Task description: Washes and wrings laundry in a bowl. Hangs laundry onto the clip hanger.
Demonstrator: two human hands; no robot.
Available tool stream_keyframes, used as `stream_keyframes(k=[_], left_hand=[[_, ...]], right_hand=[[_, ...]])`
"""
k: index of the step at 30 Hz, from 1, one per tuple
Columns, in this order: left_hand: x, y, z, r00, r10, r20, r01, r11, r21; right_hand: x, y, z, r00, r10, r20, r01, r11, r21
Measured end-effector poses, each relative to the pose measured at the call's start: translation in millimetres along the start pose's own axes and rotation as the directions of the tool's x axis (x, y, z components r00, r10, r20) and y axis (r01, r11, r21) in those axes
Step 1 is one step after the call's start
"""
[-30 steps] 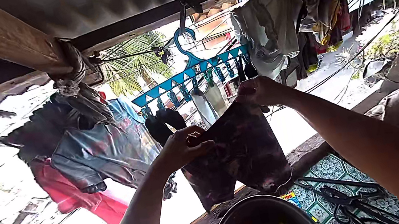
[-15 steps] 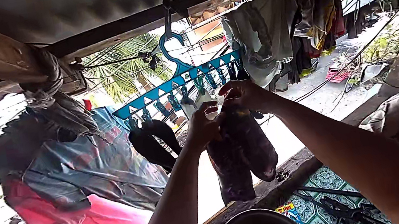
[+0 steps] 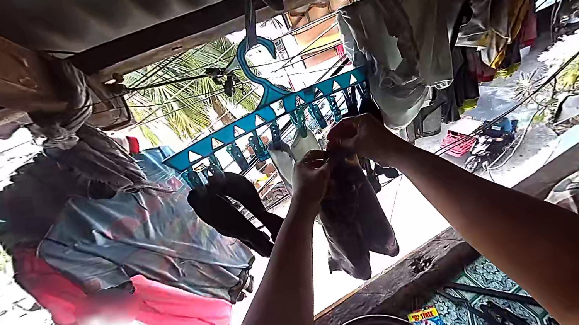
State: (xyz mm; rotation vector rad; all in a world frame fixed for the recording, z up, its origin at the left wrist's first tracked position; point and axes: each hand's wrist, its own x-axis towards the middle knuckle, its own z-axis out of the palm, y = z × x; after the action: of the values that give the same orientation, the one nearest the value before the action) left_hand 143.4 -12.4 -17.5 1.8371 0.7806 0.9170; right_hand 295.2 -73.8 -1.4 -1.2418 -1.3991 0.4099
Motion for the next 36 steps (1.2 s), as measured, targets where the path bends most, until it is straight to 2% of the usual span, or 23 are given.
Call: stream_keyframes(k=[6, 9, 12, 14, 17, 22, 26, 29, 33, 36], left_hand=[[0.3, -0.7, 0.1, 0.998, -0.047, 0.042, 0.054, 0.984, -0.169], [1.8, 1.3, 0.9, 0.998, -0.065, 0.001, 0.064, 0.987, -0.150], [6.3, 2.2, 7.7, 0.996, -0.070, -0.056, 0.068, 0.997, -0.032], [10.7, 1.7, 13.1, 0.996, -0.064, -0.055, 0.066, 0.997, 0.047], [17.1, 2.3, 18.4, 0.997, -0.048, -0.054, 0.053, 0.996, 0.079], [23.9, 5.1, 23.9, 0.994, -0.074, -0.075, 0.070, 0.996, -0.058], [32.9, 1.8, 29.5, 0.985, -0.122, -0.125, 0.114, 0.991, -0.066], [35.7, 2.2, 37.2, 0.969, -0.197, -0.147, 0.179, 0.976, -0.127], [37.5, 6.0, 40.7, 0.949, -0.280, -0.146, 0.249, 0.948, -0.199], [37.2, 9.4, 41.7, 0.936, -0.321, -0.143, 0.257, 0.902, -0.347]], right_hand=[[4.0, 0.6, 1.7, 1.000, 0.026, 0.004, -0.026, 0.998, 0.064], [5.9, 2.1, -0.6, 0.999, 0.032, 0.026, -0.033, 0.998, 0.049], [6.7, 1.7, -2.0, 0.999, 0.024, 0.027, -0.019, 0.986, -0.167], [7.5, 5.2, -1.5, 0.999, -0.032, 0.005, 0.032, 0.950, -0.311], [8.8, 7.6, -3.2, 0.997, -0.082, -0.008, 0.073, 0.920, -0.385], [14.9, 1.0, -6.8, 0.999, 0.002, -0.052, -0.019, 0.947, -0.321], [32.5, -11.0, -3.8, 0.989, 0.131, -0.071, -0.146, 0.946, -0.290], [44.9, -29.4, 4.1, 0.955, 0.297, -0.005, -0.294, 0.944, -0.151], [58.6, -31.8, 14.3, 0.954, 0.296, -0.053, -0.294, 0.955, 0.032], [62.1, -31.1, 15.6, 0.941, 0.334, -0.046, -0.321, 0.929, 0.186]])
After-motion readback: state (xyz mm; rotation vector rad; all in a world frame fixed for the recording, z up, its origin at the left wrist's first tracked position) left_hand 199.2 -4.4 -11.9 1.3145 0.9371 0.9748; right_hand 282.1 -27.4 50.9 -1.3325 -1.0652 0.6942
